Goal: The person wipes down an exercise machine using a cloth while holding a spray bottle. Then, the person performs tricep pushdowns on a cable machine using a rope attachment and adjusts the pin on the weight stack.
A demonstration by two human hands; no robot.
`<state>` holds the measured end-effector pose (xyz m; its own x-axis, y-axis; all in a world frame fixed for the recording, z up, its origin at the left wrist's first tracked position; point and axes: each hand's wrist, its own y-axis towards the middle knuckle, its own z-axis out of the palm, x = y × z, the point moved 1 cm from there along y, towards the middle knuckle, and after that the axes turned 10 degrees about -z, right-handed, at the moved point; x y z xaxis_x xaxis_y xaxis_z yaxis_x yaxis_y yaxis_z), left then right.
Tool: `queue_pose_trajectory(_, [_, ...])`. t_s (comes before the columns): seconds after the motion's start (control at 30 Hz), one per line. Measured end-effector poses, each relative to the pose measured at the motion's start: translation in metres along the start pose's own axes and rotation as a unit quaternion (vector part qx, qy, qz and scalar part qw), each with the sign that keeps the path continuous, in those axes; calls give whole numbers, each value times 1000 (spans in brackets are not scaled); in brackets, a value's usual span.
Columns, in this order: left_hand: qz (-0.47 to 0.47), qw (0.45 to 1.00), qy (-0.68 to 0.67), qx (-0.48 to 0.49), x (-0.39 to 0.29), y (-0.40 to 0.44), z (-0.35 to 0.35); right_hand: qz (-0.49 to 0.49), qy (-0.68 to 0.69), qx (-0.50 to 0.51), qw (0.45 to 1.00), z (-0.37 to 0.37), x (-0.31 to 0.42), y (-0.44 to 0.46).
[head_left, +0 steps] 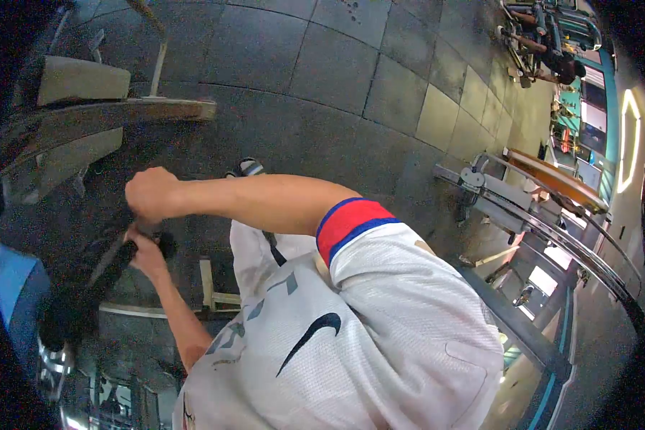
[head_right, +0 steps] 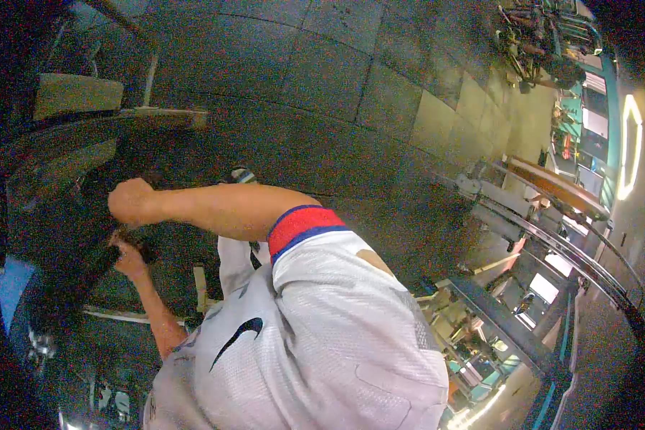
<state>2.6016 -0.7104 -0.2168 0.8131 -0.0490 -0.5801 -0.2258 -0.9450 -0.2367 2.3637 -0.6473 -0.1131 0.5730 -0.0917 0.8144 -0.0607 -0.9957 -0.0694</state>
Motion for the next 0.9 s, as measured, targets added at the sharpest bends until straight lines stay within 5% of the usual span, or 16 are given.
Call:
queue_pose_trajectory(0.07, [-136, 982, -125, -36, -30, -4, -24, -42, 26, -13, 999, -18, 20, -4])
queue_pose_trajectory(0.13, [-121, 985, -88, -84, -46, -8, -52, -76, 55, -26, 995, -34, 43, -6])
queue_pose_trajectory(0.17, [2, 993, 16, -113, -46, -14, -69, -97, 72, -16, 993, -42, 52, -5])
queue_pose_trajectory(0.23, [99, 987, 26, -127, -49, -27, -101, -125, 107, 8, 986, -57, 72, -5])
queue_pose_trajectory(0.4, [-6, 926, -371, -63, -70, -54, -134, -156, 192, 7, 969, -89, 93, -19])
queue_pose_trajectory(0.43, [3, 943, -327, -59, -67, -48, -116, -160, 161, -10, 974, -74, 79, -13])
queue_pose_trajectory(0.47, [114, 983, 95, -110, -62, -37, -90, -79, 138, 28, 987, -72, 66, -14])
queue_pose_trajectory(0.53, [258, 831, 477, -124, -41, -28, -26, -40, 88, 44, 994, -37, 18, -17])
queue_pose_trajectory(0.63, [311, 866, 390, -27, 52, -12, 73, 64, -47, 117, 990, 36, -68, -32])
queue_pose_trajectory(0.67, [444, 773, 446, -79, 75, -14, 96, 148, -88, 163, 972, 57, -93, -39])
queue_pose_trajectory(0.7, [337, 804, 482, 91, 86, -20, 110, 183, -150, 190, 953, 85, -127, -47])
queue_pose_trajectory(0.77, [327, 786, 490, 187, 132, -36, 122, 198, -270, 255, 907, 110, -162, -65])
queue_pose_trajectory(0.87, [259, 840, 438, 186, 236, -36, 135, 189, -406, 214, 868, 120, -197, -101])
queue_pose_trajectory(0.9, [165, 853, 430, 244, 244, -33, 137, 193, -437, 178, 860, 128, -203, -107])
